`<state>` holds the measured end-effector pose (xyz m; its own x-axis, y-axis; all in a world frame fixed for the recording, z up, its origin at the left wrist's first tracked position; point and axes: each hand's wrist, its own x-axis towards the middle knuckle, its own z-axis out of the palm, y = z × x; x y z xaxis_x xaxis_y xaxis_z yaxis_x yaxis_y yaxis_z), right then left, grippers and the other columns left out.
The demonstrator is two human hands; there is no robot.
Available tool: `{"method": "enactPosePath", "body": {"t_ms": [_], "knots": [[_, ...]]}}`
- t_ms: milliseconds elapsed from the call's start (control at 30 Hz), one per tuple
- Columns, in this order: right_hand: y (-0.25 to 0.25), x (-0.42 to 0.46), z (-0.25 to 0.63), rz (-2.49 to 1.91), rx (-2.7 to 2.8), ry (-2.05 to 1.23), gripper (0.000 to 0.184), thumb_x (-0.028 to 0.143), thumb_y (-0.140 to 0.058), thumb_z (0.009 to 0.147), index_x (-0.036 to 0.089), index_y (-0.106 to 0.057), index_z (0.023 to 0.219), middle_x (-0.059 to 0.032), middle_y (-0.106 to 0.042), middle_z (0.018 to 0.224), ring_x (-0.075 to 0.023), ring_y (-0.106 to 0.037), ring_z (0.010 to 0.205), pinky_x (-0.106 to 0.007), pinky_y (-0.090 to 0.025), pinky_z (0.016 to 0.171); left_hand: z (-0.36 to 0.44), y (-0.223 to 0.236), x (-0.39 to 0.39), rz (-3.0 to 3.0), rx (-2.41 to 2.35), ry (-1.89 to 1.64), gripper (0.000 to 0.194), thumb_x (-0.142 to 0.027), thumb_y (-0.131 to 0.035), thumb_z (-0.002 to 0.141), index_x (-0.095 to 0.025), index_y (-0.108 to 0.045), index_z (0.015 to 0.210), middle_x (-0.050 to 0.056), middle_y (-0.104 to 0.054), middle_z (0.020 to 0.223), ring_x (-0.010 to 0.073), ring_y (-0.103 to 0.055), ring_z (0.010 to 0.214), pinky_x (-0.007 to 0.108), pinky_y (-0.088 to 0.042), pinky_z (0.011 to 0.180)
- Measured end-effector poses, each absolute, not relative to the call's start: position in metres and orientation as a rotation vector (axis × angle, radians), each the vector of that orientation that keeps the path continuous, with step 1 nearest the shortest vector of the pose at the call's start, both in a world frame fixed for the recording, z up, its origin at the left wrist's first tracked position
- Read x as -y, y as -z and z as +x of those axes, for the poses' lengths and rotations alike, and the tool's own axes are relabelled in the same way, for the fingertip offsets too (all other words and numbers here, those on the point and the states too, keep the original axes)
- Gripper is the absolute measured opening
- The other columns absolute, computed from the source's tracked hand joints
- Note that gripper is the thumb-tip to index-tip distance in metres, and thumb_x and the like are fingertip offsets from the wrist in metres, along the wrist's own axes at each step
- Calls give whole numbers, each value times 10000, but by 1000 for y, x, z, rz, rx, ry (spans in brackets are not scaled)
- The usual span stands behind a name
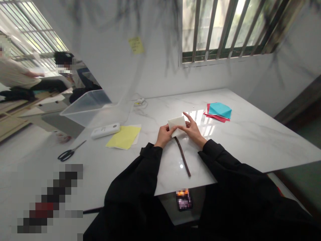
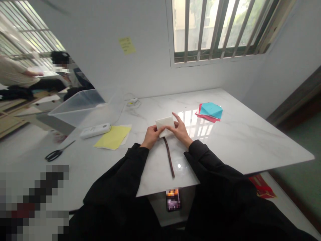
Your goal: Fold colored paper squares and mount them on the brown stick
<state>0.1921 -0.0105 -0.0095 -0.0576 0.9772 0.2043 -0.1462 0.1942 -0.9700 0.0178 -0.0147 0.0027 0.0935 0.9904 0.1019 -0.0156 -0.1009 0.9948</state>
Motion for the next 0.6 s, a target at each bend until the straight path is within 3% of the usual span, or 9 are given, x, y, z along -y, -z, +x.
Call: {"method": "enactPosePath", "body": {"t_ms": [100,300,600], "knots": [[10,9,193,-938,1249,-1178,980,540,-916,665,225,-508,1499,-79,-784,1049,-292,-748,993,-451,-624,916,17,-4,15,1320,-1082,-1209,548,-575,-892,682,-92,-801,926,97,-778,836,194,-649,718,299,-506,676],[13,7,194,-924,1269,-1170,656,519,-899,687,216,-656,1215,-91,-788,1070,-276,-746,980,-431,-613,909,17,1,13,1350,-1100,-1222,568,-591,-896,683,-93,-811,941,101,-790,845,200,-665,723,300,-516,682],[20,3,193,-911,1289,-1166,490,492,-877,725,196,-694,1070,-92,-788,1082,-269,-741,993,-418,-596,917,13,13,8,1408,-1150,-1216,610,-633,-888,681,-101,-829,972,101,-796,847,239,-720,784,322,-555,730]]}}
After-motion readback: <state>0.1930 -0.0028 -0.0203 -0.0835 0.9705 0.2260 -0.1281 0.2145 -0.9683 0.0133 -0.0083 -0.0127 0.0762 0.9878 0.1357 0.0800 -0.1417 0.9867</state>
